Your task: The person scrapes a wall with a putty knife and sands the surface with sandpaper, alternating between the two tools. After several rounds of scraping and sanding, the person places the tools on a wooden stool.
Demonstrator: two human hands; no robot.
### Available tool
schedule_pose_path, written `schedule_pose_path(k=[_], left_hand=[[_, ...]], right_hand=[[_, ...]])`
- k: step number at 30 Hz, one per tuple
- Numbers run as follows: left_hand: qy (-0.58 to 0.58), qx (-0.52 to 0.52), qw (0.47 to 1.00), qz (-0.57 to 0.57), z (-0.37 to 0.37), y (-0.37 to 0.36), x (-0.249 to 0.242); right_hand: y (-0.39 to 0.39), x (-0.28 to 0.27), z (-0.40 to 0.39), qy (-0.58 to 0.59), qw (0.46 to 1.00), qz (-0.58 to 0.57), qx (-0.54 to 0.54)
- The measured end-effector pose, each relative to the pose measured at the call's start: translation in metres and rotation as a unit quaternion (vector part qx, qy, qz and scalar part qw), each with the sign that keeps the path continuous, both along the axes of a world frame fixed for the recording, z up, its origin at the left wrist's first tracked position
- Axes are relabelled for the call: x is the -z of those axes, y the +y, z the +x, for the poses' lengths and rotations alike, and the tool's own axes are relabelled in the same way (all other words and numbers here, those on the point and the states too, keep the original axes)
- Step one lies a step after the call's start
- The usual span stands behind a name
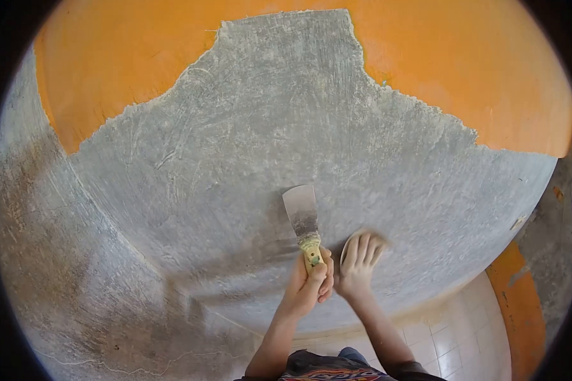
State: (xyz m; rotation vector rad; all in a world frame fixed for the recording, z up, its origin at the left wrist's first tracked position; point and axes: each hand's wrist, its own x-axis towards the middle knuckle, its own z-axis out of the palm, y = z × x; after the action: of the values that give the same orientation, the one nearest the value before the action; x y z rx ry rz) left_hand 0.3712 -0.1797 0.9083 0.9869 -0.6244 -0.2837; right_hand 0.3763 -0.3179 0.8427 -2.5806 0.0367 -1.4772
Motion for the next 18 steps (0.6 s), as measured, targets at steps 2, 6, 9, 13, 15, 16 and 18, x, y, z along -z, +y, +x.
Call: schedule_pose_path(k=[2, 6, 9, 13, 15, 16, 18], left_hand=[[-0.041, 0.017, 0.999, 0.000, -0.009, 0.000, -0.006], [-0.087, 0.044, 0.995, -0.020, -0.011, 0.002, -0.002], [-0.094, 0.054, 0.994, -0.027, -0.011, 0.003, -0.001], [-0.091, 0.075, 0.993, -0.029, -0.007, 0.006, 0.001], [-0.070, 0.020, 0.996, -0.046, -0.004, 0.002, 0.004], [-0.070, 0.020, 0.996, -0.046, -0.003, 0.001, 0.004], [-0.061, -0.018, 0.997, -0.039, -0.002, -0.001, 0.002]], right_hand=[[0.000, 0.022, -0.004, 0.019, 1.000, 0.003, -0.015], [-0.020, -0.045, -0.004, -0.033, 0.999, 0.033, 0.010], [-0.039, -0.112, -0.006, -0.077, 0.996, 0.047, -0.003], [-0.033, -0.082, 0.012, -0.121, 0.992, 0.006, 0.023], [-0.019, -0.034, 0.011, -0.065, 0.998, 0.013, 0.020], [-0.014, 0.006, 0.013, -0.072, 0.997, 0.006, 0.008], [-0.012, 0.026, 0.016, -0.082, 0.997, -0.002, -0.004]])
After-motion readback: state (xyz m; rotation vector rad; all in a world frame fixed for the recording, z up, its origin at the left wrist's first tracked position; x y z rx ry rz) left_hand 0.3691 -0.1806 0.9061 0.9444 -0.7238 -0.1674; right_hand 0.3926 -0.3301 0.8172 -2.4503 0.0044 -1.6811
